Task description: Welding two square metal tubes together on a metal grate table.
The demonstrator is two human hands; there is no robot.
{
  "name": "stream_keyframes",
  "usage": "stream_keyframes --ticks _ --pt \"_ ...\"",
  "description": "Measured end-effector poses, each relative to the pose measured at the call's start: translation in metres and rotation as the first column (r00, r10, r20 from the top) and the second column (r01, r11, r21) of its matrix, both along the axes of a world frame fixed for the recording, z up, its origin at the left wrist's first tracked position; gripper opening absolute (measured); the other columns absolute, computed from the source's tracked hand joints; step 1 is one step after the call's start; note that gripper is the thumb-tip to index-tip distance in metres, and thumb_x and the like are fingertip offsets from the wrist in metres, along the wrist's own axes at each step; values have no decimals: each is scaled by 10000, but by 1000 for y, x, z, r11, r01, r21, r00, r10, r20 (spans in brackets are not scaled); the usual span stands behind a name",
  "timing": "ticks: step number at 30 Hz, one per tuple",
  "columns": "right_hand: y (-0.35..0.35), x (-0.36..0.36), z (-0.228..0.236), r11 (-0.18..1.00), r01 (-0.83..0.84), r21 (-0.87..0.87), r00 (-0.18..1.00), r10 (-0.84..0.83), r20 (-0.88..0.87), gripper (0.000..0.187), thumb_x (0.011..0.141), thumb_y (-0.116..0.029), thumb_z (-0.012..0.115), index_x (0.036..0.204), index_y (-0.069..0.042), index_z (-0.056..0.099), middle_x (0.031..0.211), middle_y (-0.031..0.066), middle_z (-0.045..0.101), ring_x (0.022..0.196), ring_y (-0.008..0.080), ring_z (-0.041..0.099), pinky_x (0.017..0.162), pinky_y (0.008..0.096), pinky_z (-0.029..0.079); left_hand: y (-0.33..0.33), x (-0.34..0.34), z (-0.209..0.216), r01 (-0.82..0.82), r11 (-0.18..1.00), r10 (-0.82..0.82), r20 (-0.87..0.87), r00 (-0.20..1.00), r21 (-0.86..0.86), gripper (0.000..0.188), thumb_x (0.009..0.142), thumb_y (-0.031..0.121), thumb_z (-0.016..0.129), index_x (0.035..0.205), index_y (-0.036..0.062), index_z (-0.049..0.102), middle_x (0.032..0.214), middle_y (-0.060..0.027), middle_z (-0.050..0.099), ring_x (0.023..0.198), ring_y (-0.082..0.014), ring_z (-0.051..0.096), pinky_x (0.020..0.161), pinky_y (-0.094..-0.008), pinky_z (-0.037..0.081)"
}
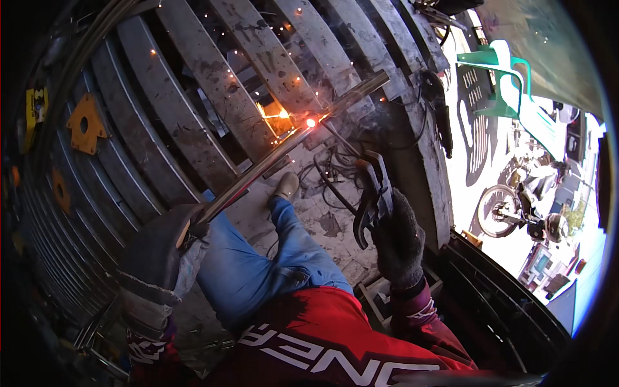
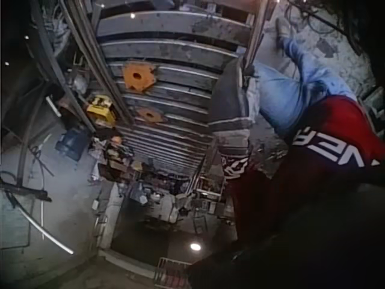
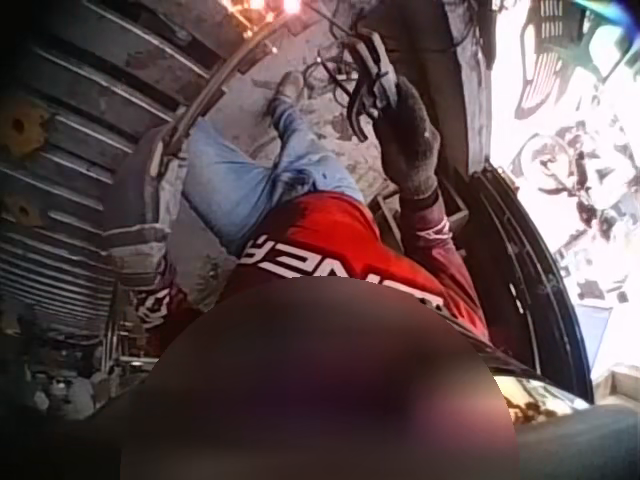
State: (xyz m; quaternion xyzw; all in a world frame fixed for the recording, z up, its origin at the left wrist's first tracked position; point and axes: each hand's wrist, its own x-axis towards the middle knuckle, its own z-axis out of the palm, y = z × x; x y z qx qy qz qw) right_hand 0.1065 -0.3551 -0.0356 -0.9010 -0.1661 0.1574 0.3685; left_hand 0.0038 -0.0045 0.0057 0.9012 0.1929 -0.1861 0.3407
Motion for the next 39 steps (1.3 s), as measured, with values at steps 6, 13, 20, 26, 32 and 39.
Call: stream_keyframes --ticks 6,13,20,26,32,39 --pt "0 1 -5 999 -29 21 999 30 -38 644 812 -16 736 1423 20 535 1262 263 667 1175 369 679 961 420 541 0 2 11 -37 999 38 -87 996 9 288 931 235 701 1189 111 668 1027 -174 713 941 -365 704 792 -439 556" --pt "6 -1 -5 997 29 68 991 -20 -132 607 864 -32 721 1429 51 513 1278 250 670 1179 326 682 985 398 527 -3 6 6 -13 997 20 -94 995 81 223 934 85 608 1138 9 655 889 -165 682 777 -290 686 683 -373 512" --pt "2 4 -12 916 -229 -329 941 294 165 491 944 17 597 1431 -3 533 1138 92 684 851 90 616 655 295 523 6 3 4 -191 977 154 -305 940 -97 218 940 188 643 1123 75 681 927 -191 706 845 -365 706 706 -426 554" --pt "-1 -4 -12 992 27 122 995 -15 -102 615 866 17 697 1449 43 502 1295 241 662 1200 306 671 979 392 532 11 1 1 -129 973 95 -177 980 -191 310 934 196 680 1229 103 665 878 -119 686 758 -229 696 670 -360 531" --pt "0 -4 -16 986 25 168 993 -5 -118 628 870 29 705 1459 46 485 1314 245 649 1219 306 657 1001 392 519 15 5 9 -161 967 113 -236 965 -198 350 942 261 663 1248 92 662 878 -111 683 749 -220 686 670 -363 524" --pt "2 -5 -17 983 58 176 983 -24 -184 629 880 47 691 1467 56 466 1320 238 645 1236 291 643 1005 389 514 13 1 4 -42 996 32 -119 992 -77 326 948 253 659 1231 92 669 929 -145 697 806 -293 699 709 -404 536"
